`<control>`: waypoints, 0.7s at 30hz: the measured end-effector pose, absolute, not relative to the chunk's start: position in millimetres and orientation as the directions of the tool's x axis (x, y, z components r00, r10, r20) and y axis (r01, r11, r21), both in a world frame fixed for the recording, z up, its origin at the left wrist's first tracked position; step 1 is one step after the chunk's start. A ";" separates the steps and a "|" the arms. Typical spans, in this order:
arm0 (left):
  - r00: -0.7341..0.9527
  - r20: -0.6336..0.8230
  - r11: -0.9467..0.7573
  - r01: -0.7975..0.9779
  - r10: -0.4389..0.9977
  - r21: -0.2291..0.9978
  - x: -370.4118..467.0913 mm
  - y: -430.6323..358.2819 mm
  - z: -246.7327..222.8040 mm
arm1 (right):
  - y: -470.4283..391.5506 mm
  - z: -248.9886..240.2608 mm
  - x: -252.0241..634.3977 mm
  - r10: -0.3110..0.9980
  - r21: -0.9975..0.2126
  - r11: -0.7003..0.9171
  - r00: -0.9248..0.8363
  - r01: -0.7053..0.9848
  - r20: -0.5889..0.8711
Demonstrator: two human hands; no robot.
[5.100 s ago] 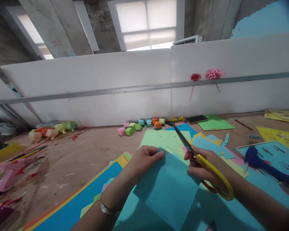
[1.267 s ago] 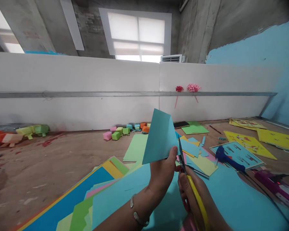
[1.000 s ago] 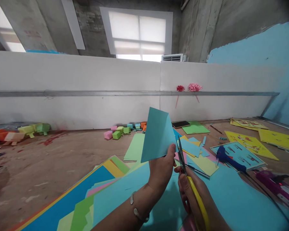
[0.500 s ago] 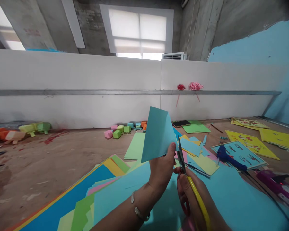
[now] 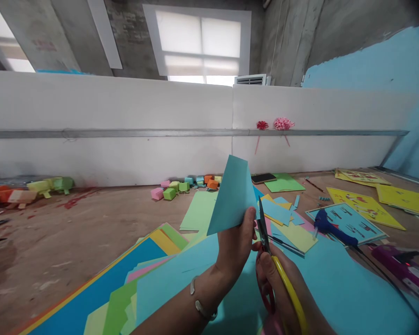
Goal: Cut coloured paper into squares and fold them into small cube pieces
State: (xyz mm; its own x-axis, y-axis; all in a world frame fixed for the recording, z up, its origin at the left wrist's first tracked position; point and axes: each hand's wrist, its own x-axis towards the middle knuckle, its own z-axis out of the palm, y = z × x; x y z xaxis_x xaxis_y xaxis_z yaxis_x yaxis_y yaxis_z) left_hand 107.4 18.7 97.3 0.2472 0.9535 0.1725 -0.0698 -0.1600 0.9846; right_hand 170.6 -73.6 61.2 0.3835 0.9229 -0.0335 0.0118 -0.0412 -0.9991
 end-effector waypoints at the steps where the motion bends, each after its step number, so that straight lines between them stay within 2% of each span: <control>1: 0.237 0.146 -0.133 -0.070 0.961 0.989 107.8 19.1 97.5 | -73.8 61.3 170.8 0.923 -0.999 -0.038 0.383 0.017 -0.028; 4: 0.211 0.085 -0.070 -0.077 0.974 0.995 109.2 19.6 99.2 | -74.1 61.7 172.1 0.932 -0.998 -0.026 0.363 0.055 -0.005; 13: 0.210 0.025 -0.003 -0.106 0.977 0.994 110.1 16.3 106.1 | -76.3 69.3 166.7 0.909 -0.996 -0.022 0.416 0.085 0.016; 21: 0.230 0.007 0.027 -0.146 0.973 0.989 110.1 14.8 110.0 | -74.0 60.7 173.3 0.937 -0.994 -0.061 0.349 0.093 -0.025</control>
